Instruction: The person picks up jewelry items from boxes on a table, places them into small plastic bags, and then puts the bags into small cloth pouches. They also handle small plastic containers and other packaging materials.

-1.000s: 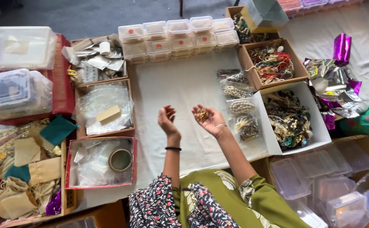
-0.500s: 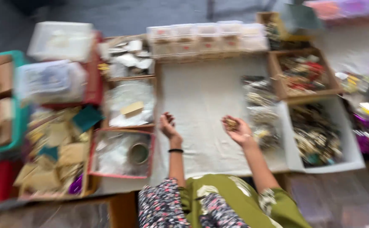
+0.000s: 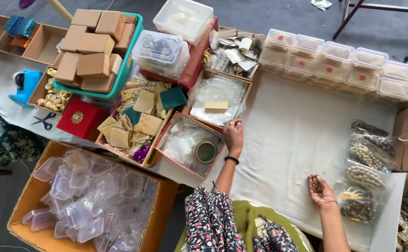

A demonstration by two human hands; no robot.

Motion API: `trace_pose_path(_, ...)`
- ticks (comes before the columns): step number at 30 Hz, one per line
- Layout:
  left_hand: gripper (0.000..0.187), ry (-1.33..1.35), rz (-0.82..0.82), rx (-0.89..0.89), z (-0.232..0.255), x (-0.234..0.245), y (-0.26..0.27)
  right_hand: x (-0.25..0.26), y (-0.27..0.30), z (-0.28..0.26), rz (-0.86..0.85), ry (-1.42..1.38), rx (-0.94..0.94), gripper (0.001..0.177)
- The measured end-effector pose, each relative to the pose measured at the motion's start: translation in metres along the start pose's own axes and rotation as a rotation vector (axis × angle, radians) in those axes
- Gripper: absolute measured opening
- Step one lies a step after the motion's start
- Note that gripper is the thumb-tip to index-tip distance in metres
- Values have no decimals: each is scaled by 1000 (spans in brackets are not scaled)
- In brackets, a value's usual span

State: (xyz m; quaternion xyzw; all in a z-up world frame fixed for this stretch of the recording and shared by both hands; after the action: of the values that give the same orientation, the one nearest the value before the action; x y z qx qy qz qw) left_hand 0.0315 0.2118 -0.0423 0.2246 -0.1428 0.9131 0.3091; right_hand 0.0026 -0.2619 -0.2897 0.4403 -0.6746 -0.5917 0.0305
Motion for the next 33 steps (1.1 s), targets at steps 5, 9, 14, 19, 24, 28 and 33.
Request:
trace_pose_path(5,15,-218,17,-310,30,52,-28,-2,8,0,36,51,-7,12)
trace_pose_path(9,17,-476,178,-311,-1,99,-43,-5,16,0,13,85,44,14)
trace_pose_path(14,23,-497,124,-119,-80,159,-62,-9,14,-1,12,101,22,14)
trace_pose_path(19,22,-396,27,21,-143,174,-61,-12,20,0,17,112,25,15)
trace_pose_path(24,50,-331,132,337,-164,185,-48,-17,28,0,35,104,34,15)
trace_pose_path(28,56,-305,148,366,-167,188,-41,-23,42,2,39,86,42,18)
trace_pose_path(33,40,126,15,427,-196,172,-42,-22,37,3,17,96,46,19)
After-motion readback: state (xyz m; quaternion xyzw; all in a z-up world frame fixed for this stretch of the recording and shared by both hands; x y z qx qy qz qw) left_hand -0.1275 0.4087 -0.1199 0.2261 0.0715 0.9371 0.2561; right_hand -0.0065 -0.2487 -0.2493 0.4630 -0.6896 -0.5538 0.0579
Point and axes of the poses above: each hand's wrist, its own y-axis away from the middle knuckle, its own x-axis out of the back of the hand, z = x × y, the point moved 6 cm from there along -y, towards the middle knuckle, and after that the axes turned 2 degrees about z, right-handed, at the moved point
